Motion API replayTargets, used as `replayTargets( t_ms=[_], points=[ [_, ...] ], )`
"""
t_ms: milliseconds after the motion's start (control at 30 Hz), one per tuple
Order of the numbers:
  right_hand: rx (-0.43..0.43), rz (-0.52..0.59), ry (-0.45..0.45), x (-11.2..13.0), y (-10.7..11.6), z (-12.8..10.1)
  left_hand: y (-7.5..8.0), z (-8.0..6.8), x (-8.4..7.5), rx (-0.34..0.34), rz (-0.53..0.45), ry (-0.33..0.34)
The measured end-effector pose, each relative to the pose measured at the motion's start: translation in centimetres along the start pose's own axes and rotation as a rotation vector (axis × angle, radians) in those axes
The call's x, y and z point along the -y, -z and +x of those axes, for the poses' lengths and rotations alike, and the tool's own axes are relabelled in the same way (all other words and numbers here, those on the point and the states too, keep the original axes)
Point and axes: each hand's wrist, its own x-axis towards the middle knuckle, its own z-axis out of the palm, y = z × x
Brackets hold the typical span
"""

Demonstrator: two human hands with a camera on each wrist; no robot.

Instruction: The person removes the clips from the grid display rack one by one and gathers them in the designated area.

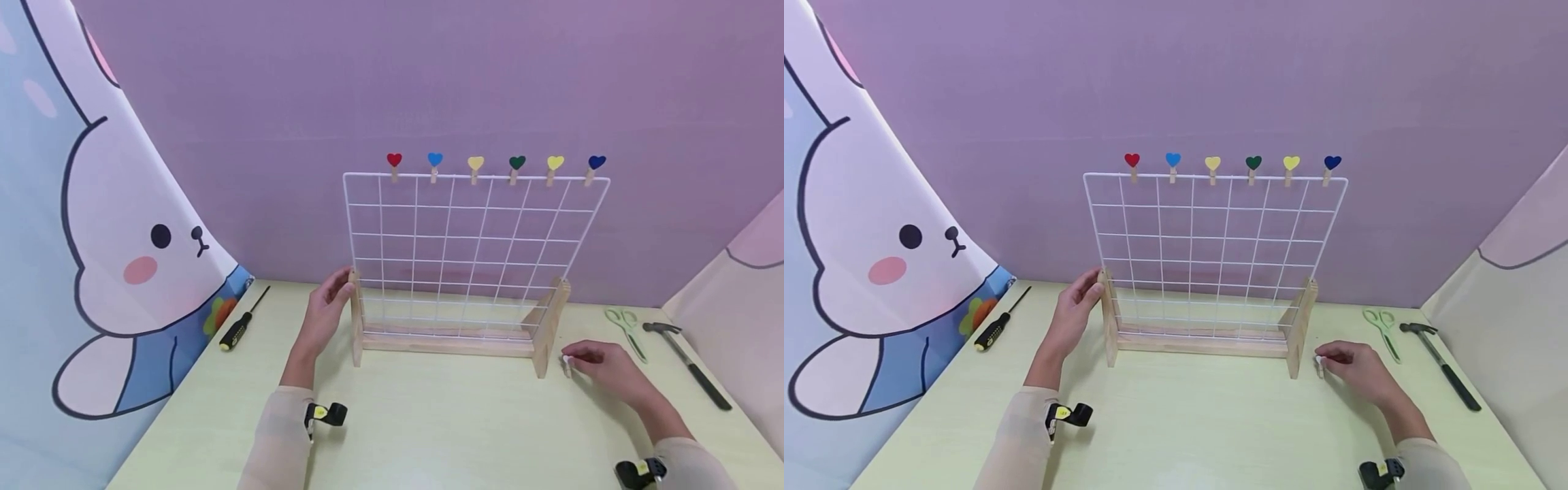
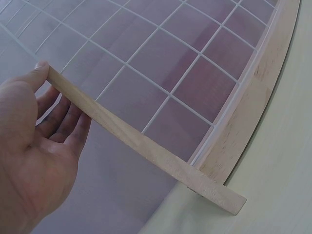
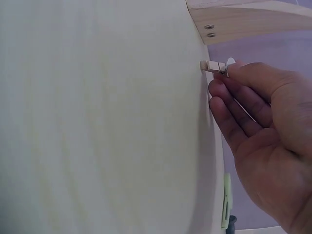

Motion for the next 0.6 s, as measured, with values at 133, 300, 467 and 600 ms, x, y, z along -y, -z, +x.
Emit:
replayTargets(
  t_ms=[133,300,467,600],
  points=[
    [-0.005,0.006,-0.003,-0.42,-0.08,0.28,-0.02,0.03,-0.01,-0.003,0.002,0.0],
    [-0.011,-0.01,0.011,-0.49,-0.24,0.49,-0.1,0.06,-0.01,0.001,0.003,-0.001],
    [-0.014,-0.018,0.016,-0.5,-0.36,0.71,-0.11,0.04,0.0,-0.003,0.007,-0.001],
    [-0.018,-0.018,0.012,-0.66,-0.5,0.95,-0.07,0.02,-0.01,-0.008,0.005,-0.003]
  ],
)
